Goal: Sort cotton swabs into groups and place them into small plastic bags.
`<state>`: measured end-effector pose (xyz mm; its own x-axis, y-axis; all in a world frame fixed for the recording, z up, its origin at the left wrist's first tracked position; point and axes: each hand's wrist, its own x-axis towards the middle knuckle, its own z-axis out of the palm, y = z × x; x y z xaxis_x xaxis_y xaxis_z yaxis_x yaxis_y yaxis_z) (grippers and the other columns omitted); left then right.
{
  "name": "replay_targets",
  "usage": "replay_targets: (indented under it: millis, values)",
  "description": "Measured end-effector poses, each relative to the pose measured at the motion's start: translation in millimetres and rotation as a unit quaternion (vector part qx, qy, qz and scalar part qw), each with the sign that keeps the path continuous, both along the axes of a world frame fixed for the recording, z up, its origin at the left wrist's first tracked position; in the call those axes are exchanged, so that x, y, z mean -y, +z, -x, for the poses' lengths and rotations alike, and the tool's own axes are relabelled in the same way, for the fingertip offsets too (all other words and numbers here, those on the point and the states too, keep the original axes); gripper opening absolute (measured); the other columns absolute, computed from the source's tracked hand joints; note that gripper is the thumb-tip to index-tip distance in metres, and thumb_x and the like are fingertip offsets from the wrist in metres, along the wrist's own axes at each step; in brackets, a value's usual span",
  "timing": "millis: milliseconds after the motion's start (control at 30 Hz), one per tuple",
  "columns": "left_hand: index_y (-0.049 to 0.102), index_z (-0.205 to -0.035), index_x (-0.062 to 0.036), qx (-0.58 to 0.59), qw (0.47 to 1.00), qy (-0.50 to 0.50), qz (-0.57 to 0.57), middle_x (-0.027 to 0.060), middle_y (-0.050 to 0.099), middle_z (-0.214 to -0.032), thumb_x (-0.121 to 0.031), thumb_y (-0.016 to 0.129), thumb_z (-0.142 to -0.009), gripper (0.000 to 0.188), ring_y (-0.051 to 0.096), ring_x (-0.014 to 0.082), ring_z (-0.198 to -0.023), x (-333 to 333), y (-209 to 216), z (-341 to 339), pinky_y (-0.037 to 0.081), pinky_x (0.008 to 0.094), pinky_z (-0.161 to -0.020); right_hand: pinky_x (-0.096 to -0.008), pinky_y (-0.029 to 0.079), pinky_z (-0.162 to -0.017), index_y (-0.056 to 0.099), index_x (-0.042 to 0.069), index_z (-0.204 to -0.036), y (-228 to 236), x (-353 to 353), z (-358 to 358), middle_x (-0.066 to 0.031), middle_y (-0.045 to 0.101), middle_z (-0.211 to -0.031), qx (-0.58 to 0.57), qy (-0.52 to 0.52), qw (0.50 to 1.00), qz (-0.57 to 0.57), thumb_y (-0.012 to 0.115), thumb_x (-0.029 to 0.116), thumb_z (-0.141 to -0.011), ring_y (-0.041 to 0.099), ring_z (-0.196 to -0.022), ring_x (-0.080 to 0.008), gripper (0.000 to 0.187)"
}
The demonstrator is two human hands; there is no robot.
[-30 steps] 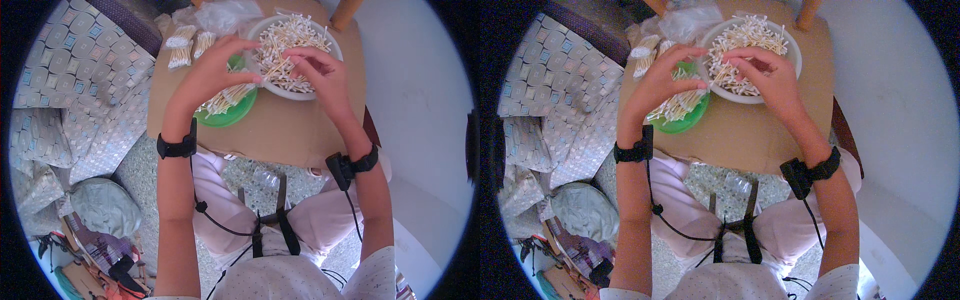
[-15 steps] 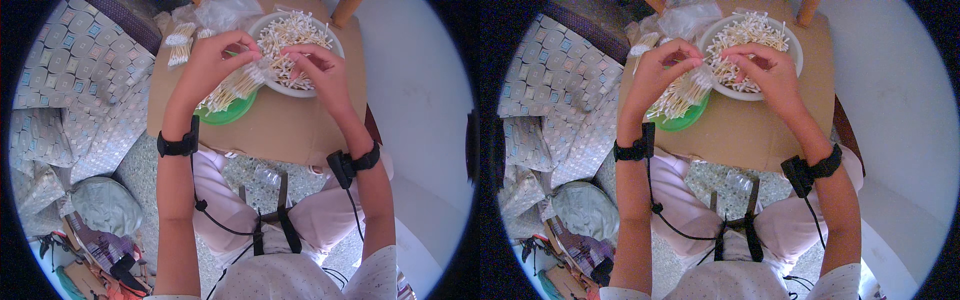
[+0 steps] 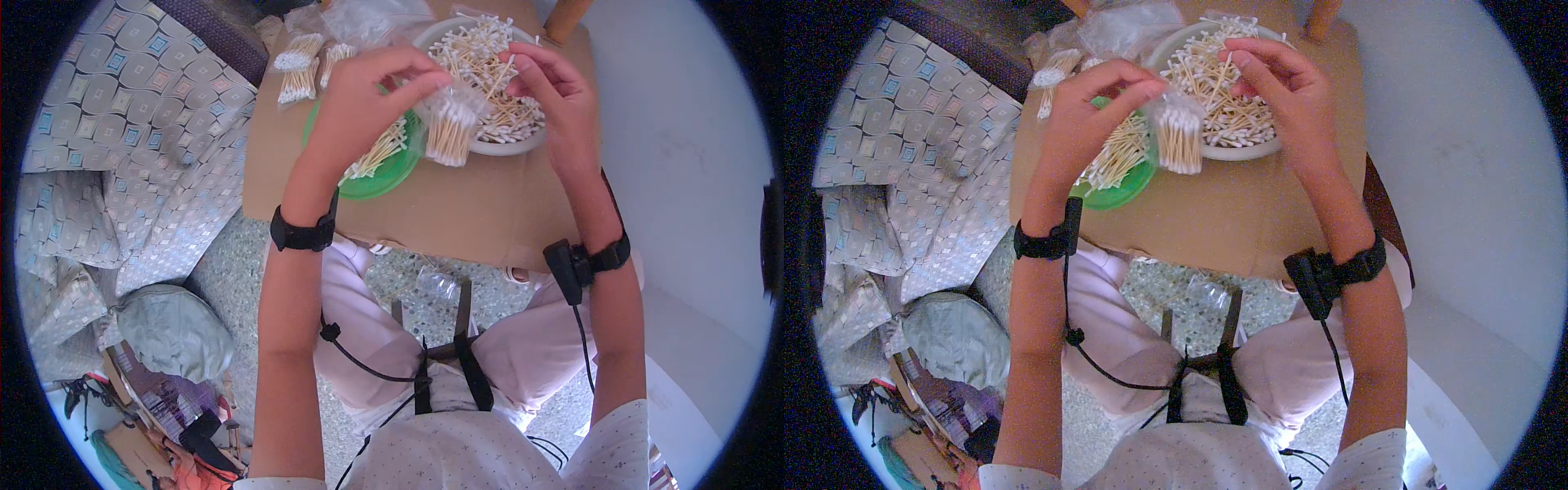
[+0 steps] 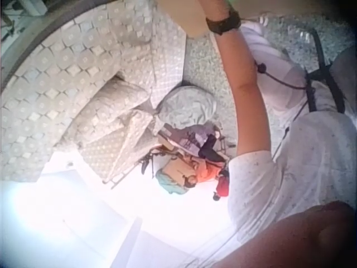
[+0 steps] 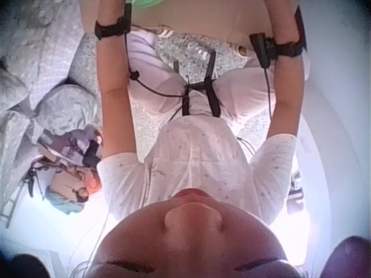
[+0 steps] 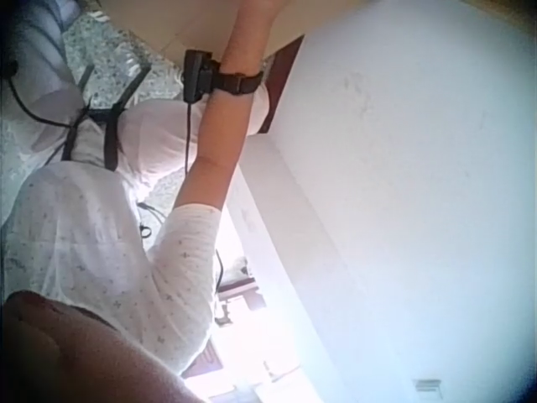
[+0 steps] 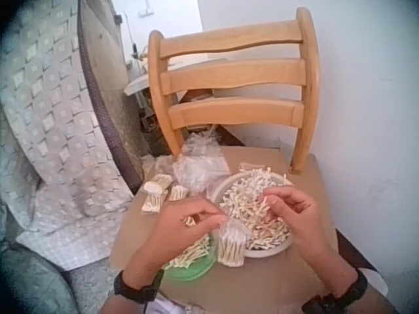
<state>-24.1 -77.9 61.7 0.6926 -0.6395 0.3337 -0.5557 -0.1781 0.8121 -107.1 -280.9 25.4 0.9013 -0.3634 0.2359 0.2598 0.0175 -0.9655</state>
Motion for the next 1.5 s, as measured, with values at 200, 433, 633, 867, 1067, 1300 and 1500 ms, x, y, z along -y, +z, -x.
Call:
replay_targets:
  millis: [200,433,633,867,1067,1300,1500]
  values:
    - [0.066,-0.08,0.0006,0.103,0.992,-0.06,-0.052,0.0061,0.066,-0.098,-0.012,0.068,-0.081,0.013,0.06,0.0155,-0.092,6,-11,-3,0.045,0.0267,-0.081,-0.0197,0.048,-0.067,0.065,0.003,-0.107,4,8,-2,-0.0053,0.068,-0.097,0.011,-0.035,0.999,-0.009,0.059,0.018,-0.09,0.059,-0.072,-0.0073,0.023]
    - [0.066,-0.079,0.0024,-0.061,0.997,-0.023,-0.045,0.0083,0.065,-0.09,-0.013,0.067,-0.082,0.016,0.059,0.015,-0.086,19,-19,8,0.045,0.0264,-0.079,-0.0185,0.044,-0.058,0.066,0.003,-0.106,3,9,-1,-0.0029,0.069,-0.094,-0.012,-0.018,0.999,0.031,0.061,0.017,-0.089,0.052,-0.062,-0.0043,0.023]
    - [0.067,-0.084,0.0009,-0.044,0.999,-0.03,0.002,0.0051,0.066,-0.083,-0.019,0.068,-0.081,0.02,0.056,0.0101,-0.07,21,-23,10,0.042,0.0238,-0.06,-0.0184,0.044,-0.058,0.066,0.004,-0.106,-3,3,-4,-0.0023,0.069,-0.092,0.03,-0.059,0.998,-0.009,0.061,0.017,-0.089,0.05,-0.061,-0.0046,0.023]
    - [0.066,-0.084,0.0016,-0.056,0.998,-0.04,0.007,0.0044,0.063,-0.08,-0.021,0.068,-0.081,0.023,0.056,0.01,-0.07,21,-21,13,0.044,0.0243,-0.061,-0.0175,0.042,-0.064,0.064,0.004,-0.11,3,6,-1,-0.002,0.067,-0.096,-0.011,-0.056,0.998,0.004,0.06,0.018,-0.09,0.048,-0.065,-0.004,0.025]
    - [0.065,-0.082,0.0018,-0.053,0.998,-0.038,0.015,0.0041,0.061,-0.076,-0.021,0.068,-0.082,0.023,0.055,0.0098,-0.066,23,-19,14,0.044,0.0245,-0.06,-0.0185,0.045,-0.061,0.067,0.004,-0.105,0,2,-3,-0.0023,0.069,-0.092,0.004,-0.037,0.999,0.006,0.061,0.018,-0.089,0.05,-0.064,-0.0044,0.022]
    - [0.065,-0.08,0.0015,-0.053,0.998,-0.021,-0.004,0.0031,0.061,-0.076,-0.019,0.068,-0.082,0.02,0.054,0.0094,-0.069,22,-17,16,0.043,0.0235,-0.063,-0.0179,0.044,-0.06,0.068,0.005,-0.104,2,9,-2,0.0001,0.068,-0.09,-0.019,0.001,0.999,0.033,0.062,0.019,-0.088,0.049,-0.064,-0.0034,0.021]
    - [0.064,-0.079,0.0006,-0.052,0.998,-0.014,-0.013,0.0011,0.061,-0.077,-0.017,0.067,-0.084,0.019,0.053,0.0073,-0.073,22,-15,18,0.041,0.0219,-0.066,-0.0178,0.044,-0.06,0.068,0.006,-0.104,-3,6,-3,0.0013,0.068,-0.09,-0.043,0.038,0.998,0.01,0.063,0.02,-0.088,0.049,-0.064,-0.003,0.022]
